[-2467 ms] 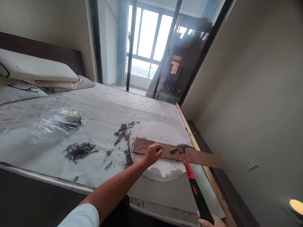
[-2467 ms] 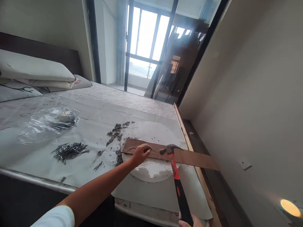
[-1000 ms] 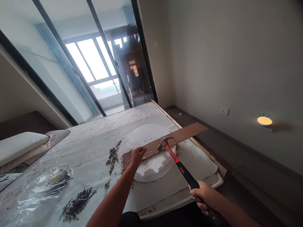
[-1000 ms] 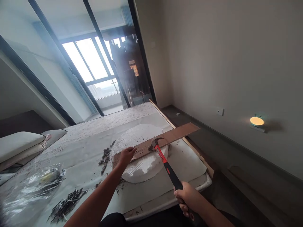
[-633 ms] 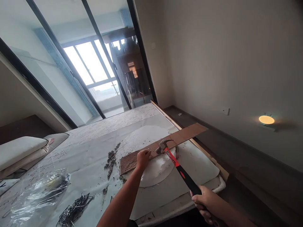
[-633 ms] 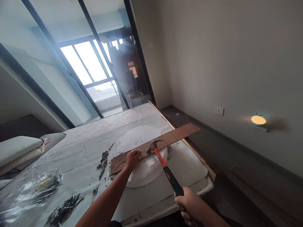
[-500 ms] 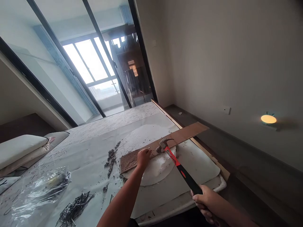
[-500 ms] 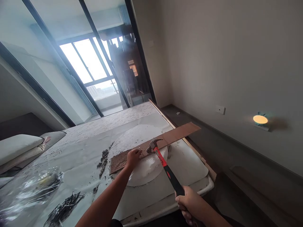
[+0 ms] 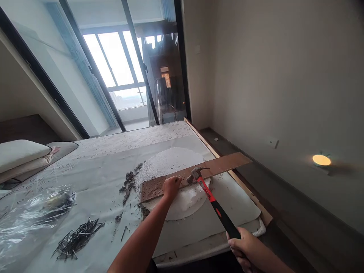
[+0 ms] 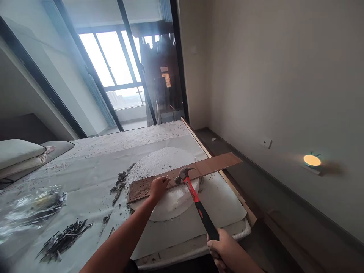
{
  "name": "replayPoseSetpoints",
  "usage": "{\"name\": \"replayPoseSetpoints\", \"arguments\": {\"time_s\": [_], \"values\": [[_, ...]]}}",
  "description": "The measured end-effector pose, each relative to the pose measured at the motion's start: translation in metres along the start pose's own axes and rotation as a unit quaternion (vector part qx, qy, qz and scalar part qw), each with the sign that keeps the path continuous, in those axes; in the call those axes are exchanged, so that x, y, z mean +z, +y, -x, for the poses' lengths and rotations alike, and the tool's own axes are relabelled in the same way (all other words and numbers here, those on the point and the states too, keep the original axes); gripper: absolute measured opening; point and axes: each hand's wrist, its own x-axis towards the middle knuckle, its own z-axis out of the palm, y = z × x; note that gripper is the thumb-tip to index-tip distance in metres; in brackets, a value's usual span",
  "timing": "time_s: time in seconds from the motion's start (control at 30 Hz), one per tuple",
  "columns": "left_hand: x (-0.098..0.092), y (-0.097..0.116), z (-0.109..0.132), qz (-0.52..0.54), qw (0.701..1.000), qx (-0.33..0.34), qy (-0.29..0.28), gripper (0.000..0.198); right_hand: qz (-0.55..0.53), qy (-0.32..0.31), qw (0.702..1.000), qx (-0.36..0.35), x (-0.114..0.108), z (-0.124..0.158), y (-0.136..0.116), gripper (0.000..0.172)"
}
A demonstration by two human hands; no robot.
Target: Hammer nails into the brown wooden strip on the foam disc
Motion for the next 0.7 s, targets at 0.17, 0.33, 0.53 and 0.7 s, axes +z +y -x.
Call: {"name": "replayPoseSetpoints", "arguments": {"time_s": [0.17,0.33,0.53,0.7], "values": [[0.001,0.001,0.004,-0.011,1.000,0.007,-0.006,0.031,0.035,0.005,0.999,0.007,0.000,0.005,-0.008,0.022],[-0.002,0.003,0.010,-0.016,1.000,0.001,-0.017,0.032,0.127,0.046,0.991,0.009,0.005,0.019,-0.038,0.024],[0.002,0.000,0.013,0.003,1.000,0.011,-0.011,0.030,0.300,0.093,0.944,-0.101,0.005,0.043,-0.087,0.021],[0.004,-0.004,0.015,0.022,1.000,0.015,-0.012,0.029,0.392,0.085,0.909,-0.112,0.014,0.035,-0.098,0.006]]}}
